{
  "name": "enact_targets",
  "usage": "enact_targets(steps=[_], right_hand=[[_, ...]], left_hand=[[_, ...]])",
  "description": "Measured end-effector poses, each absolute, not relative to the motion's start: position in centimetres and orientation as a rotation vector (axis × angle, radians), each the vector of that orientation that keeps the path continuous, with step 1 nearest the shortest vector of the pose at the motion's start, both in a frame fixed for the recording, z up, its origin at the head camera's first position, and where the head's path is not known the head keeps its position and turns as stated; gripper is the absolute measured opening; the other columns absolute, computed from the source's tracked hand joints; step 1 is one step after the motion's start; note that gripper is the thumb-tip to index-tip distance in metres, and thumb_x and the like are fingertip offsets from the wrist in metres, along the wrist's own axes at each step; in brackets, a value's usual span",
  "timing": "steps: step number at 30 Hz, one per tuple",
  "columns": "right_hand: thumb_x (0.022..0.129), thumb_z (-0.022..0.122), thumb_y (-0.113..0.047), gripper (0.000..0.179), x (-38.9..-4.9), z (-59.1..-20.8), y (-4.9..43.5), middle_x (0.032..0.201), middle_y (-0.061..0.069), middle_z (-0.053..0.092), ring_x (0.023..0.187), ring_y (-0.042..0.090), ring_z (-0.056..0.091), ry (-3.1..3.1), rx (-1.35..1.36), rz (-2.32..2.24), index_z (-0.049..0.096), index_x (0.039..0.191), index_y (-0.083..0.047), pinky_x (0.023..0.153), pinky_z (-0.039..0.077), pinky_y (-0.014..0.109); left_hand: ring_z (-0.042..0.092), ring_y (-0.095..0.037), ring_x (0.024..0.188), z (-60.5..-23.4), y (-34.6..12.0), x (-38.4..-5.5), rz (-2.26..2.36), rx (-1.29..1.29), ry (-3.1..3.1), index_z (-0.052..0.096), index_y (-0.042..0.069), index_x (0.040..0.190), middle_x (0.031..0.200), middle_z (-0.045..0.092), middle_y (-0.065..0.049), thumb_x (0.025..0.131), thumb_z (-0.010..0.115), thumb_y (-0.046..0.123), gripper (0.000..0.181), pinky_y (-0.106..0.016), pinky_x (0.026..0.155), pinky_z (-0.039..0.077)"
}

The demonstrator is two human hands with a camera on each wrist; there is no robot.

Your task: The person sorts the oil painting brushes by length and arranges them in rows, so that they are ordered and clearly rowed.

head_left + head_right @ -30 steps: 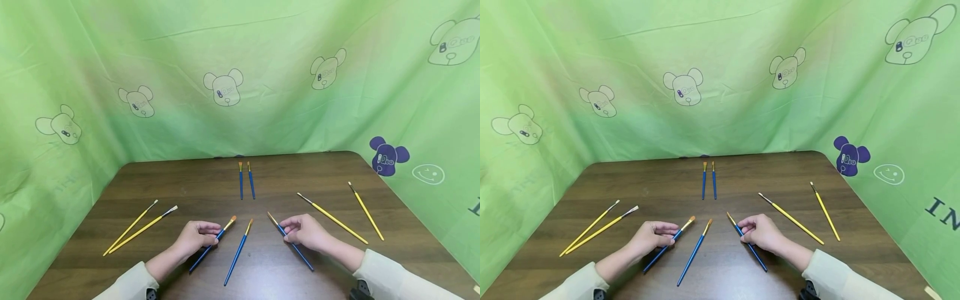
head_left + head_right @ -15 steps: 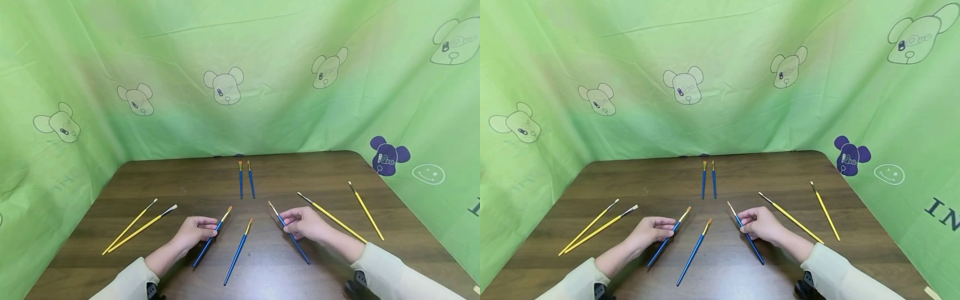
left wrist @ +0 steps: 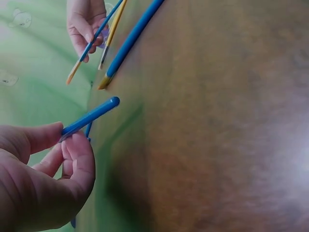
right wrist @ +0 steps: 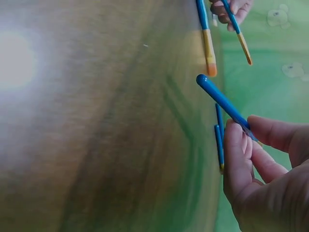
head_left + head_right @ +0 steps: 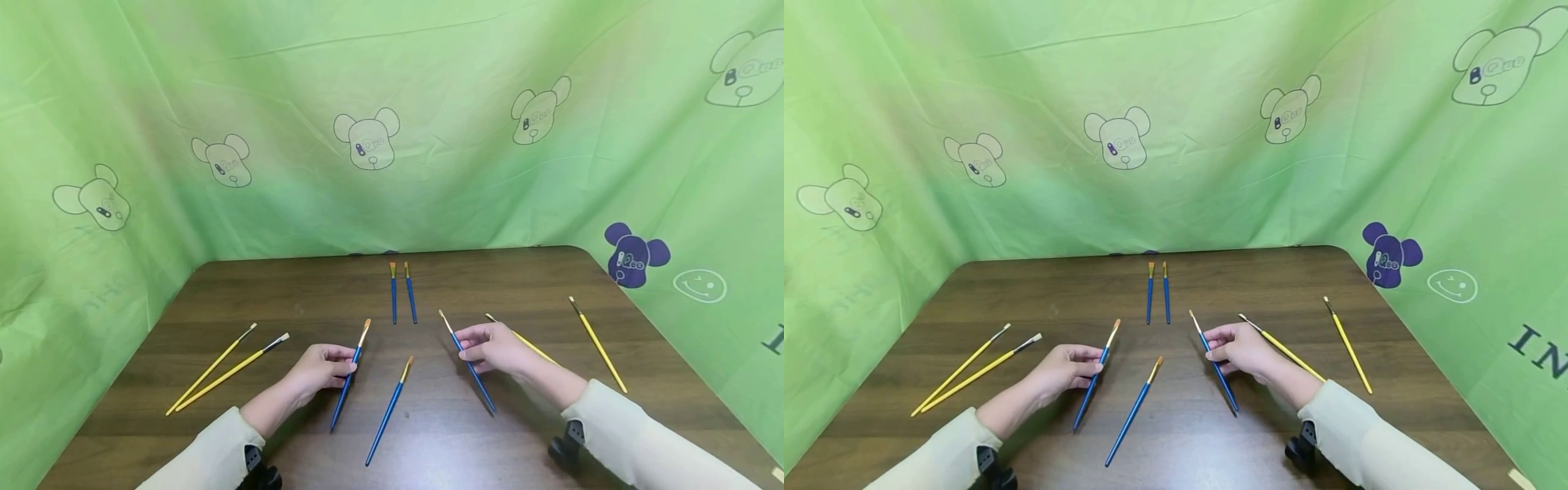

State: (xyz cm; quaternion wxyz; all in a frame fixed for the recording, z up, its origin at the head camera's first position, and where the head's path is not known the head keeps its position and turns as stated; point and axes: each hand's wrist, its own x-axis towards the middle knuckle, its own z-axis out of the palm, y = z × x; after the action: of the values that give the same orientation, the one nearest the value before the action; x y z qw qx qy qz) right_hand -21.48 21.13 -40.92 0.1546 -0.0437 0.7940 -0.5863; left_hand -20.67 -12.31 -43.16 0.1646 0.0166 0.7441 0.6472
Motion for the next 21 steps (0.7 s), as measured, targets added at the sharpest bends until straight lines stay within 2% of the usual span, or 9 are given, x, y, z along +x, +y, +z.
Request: enact_targets(steps=[3, 10, 21], right_hand=[[0.083, 0.069, 0.003, 0.047, -22.0, -40.6, 21.1, 0.098, 0.011, 0.063, 0.079, 0.015, 0.062, 2.259, -0.115, -1.706, 0.053, 0.126, 0.014, 0.069, 0.058, 0.038], [0.086, 0.067, 0.001, 0.046, -23.2, -40.4, 20.8, 0.103, 0.019, 0.064, 0.083, 0.018, 0.064, 2.225, -0.089, -1.755, 0.052, 0.128, 0.013, 0.072, 0.058, 0.038], [0.089, 0.065, 0.001, 0.050, -25.2, -40.0, 20.1, 0.112, 0.027, 0.062, 0.087, 0.021, 0.067, 2.200, -0.055, -1.817, 0.047, 0.134, 0.013, 0.073, 0.058, 0.036]], left_hand=[[0.064, -0.016, 0.077, -42.8, -12.2, -21.1, 1.852, 0.027, 2.111, 0.060, -0.013, 0.116, 0.090, 0.068, -0.008, 0.088, 0.066, -0.003, 0.031, -0.033, 0.070, 0.058], [0.067, -0.020, 0.077, -42.4, -12.3, -22.5, 1.910, 0.006, 2.032, 0.054, -0.010, 0.123, 0.094, 0.071, -0.018, 0.090, 0.064, 0.000, 0.036, -0.031, 0.064, 0.058], [0.068, -0.020, 0.078, -42.5, -12.0, -25.1, 1.960, -0.062, 1.964, 0.052, -0.009, 0.127, 0.097, 0.070, -0.020, 0.090, 0.063, -0.003, 0.039, -0.030, 0.063, 0.058]])
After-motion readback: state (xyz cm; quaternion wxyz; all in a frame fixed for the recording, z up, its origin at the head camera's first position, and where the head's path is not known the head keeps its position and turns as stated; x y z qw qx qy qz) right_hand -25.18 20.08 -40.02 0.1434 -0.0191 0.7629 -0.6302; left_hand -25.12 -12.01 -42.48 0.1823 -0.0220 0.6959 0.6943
